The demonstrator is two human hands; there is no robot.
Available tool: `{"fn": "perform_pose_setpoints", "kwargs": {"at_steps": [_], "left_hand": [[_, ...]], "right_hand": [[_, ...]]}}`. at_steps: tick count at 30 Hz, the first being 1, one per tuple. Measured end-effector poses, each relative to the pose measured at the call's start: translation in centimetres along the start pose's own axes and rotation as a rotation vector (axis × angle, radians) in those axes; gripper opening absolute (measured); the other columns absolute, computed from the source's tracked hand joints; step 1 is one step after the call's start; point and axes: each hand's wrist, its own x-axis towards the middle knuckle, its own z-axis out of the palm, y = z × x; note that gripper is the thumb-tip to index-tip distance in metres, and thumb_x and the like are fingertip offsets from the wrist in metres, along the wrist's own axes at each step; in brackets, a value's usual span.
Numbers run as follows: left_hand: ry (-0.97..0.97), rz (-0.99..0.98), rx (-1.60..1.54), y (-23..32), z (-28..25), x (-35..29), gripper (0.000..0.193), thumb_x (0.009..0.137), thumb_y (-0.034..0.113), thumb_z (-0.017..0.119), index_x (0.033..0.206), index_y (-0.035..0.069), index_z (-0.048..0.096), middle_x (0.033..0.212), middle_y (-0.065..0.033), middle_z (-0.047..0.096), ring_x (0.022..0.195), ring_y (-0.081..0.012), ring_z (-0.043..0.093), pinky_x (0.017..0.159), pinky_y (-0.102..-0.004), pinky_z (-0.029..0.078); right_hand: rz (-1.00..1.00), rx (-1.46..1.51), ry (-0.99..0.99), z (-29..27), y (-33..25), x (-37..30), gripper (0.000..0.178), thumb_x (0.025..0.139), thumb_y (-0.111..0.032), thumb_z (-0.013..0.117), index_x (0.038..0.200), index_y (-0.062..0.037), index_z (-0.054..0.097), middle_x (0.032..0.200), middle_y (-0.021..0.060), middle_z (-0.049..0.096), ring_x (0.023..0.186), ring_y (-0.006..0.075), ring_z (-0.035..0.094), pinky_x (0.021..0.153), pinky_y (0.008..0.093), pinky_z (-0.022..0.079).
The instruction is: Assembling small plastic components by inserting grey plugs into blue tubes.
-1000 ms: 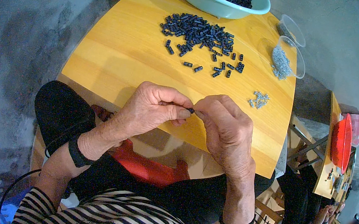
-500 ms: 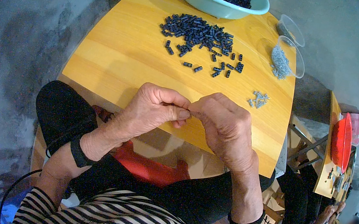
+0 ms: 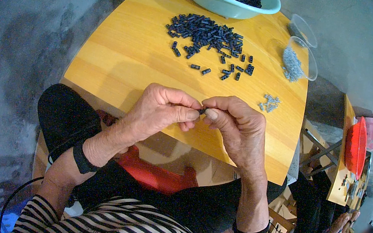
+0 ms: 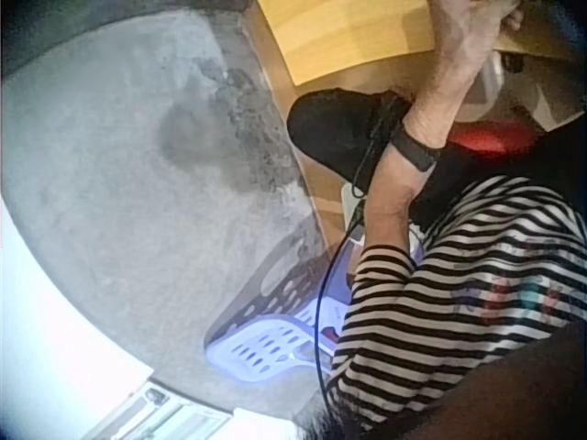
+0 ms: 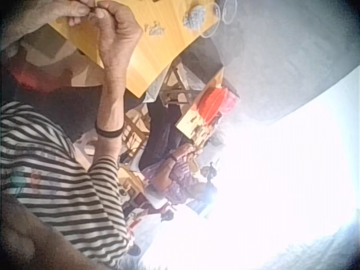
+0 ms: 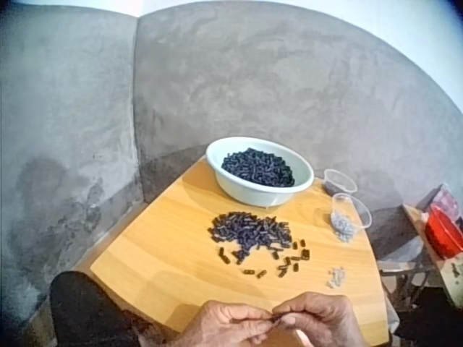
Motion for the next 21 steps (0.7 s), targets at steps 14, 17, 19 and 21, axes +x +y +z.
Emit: {"fn": "perform_pose_setpoints", "kwargs": {"at_steps": [14, 17, 19, 21], "left_hand": [[0.135, -0.042, 0.057, 0.4, 0.4, -0.3, 0.013, 0.085, 0.004, 0.066, 0.095, -0.004, 0.068, 0.077, -0.0085, 0.068, 0.066, -0.0106, 0.063, 0.061, -0.0222, 0.053], [0.157, -0.036, 0.035, 0.1, 0.4, -0.2, 0.014, 0.085, 0.004, 0.066, 0.096, -0.005, 0.068, 0.078, -0.0089, 0.068, 0.066, -0.0105, 0.063, 0.061, -0.0220, 0.052], [0.145, -0.027, -0.008, 0.4, 0.6, -0.2, 0.016, 0.085, 0.005, 0.066, 0.097, -0.005, 0.068, 0.078, -0.0093, 0.068, 0.066, -0.0105, 0.063, 0.061, -0.0217, 0.052], [0.122, -0.039, -0.025, 1.0, 0.4, -0.2, 0.017, 0.085, 0.006, 0.066, 0.098, -0.005, 0.067, 0.078, -0.0097, 0.068, 0.066, -0.0111, 0.063, 0.061, -0.0219, 0.052]], "right_hand": [[-0.335, -0.540, 0.199, 2.4, -0.5, 0.4, 0.004, 0.076, 0.003, 0.065, 0.078, -0.0002, 0.065, 0.070, 0.0164, 0.062, 0.063, 0.0292, 0.062, 0.057, 0.0319, 0.048], [-0.287, -0.462, 0.175, 2.0, 0.2, 0.5, 0.004, 0.077, 0.001, 0.066, 0.081, 0.0005, 0.065, 0.068, 0.0120, 0.063, 0.061, 0.0215, 0.062, 0.056, 0.0299, 0.048], [-0.154, -0.330, 0.129, 1.4, -0.1, 0.7, 0.003, 0.079, 0.000, 0.066, 0.082, 0.0008, 0.065, 0.068, 0.0092, 0.063, 0.061, 0.0168, 0.060, 0.056, 0.0282, 0.048], [0.048, -0.077, 0.030, 0.7, -0.2, 1.0, 0.008, 0.085, -0.006, 0.065, 0.088, 0.0011, 0.066, 0.070, 0.0020, 0.064, 0.063, 0.0063, 0.056, 0.057, 0.0229, 0.047]]}}
